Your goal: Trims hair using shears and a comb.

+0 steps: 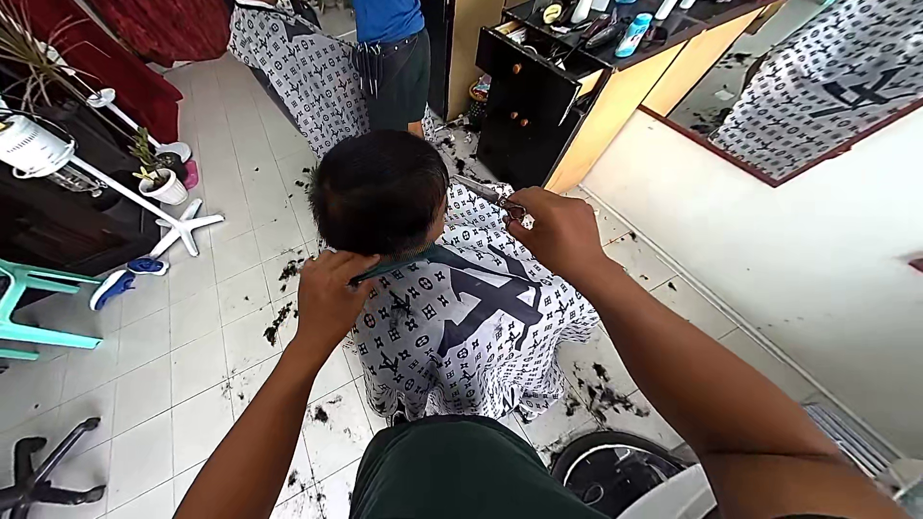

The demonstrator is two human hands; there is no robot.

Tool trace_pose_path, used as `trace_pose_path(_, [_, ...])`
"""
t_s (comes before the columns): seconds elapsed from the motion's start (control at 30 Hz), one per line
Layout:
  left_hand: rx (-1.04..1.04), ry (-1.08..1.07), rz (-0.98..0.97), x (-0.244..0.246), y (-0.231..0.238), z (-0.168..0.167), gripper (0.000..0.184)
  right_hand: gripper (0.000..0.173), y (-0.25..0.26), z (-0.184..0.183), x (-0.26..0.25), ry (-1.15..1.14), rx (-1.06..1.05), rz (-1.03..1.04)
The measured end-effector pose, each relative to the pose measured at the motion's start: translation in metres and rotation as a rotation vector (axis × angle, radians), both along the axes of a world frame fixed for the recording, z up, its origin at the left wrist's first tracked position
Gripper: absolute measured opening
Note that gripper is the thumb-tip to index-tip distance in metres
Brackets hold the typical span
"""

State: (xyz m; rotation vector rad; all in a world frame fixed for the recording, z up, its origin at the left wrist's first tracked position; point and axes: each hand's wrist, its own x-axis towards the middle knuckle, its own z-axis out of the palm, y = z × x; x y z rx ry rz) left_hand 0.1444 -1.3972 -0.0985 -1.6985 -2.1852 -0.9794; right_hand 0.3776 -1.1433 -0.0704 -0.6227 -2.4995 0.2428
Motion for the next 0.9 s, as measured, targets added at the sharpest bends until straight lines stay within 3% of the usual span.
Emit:
trace_pose_path(0.13, [0.154, 0.19, 0.032, -0.005, 0.007, 0.017, 0.017, 0.016, 0.0, 0.004, -0.004, -0.033, 0.048, 0.012])
trace_pose_path(0.43, [0.329, 0.321, 0.037, -0.013, 0.009, 0.045, 0.017, 0.017, 0.005, 0.023, -0.008, -0.13, 0.425, 0.09])
trace_pose_path(0.63, [0.334, 0.36, 0.02, -0.013, 0.012, 0.044, 0.016, 0.005, -0.01, 0.04, -0.033, -0.15, 0.484, 0.163])
trace_pose_path(0.73, [0.331, 0.354, 0.022, -0.013, 0.012, 0.045, 0.016, 0.013, -0.008, 0.039, -0.023, -0.132, 0.46, 0.176])
trace_pose_path(0.83, [0.334, 0.351, 0.024, -0.015, 0.012, 0.044, 0.016, 0.005, -0.007, 0.039, -0.015, -0.155, 0.476, 0.145])
trace_pose_path(0.9, [0.328, 0.348, 0.016, -0.015, 0.012, 0.043, 0.016, 0.012, -0.012, 0.04, -0.021, -0.181, 0.465, 0.151])
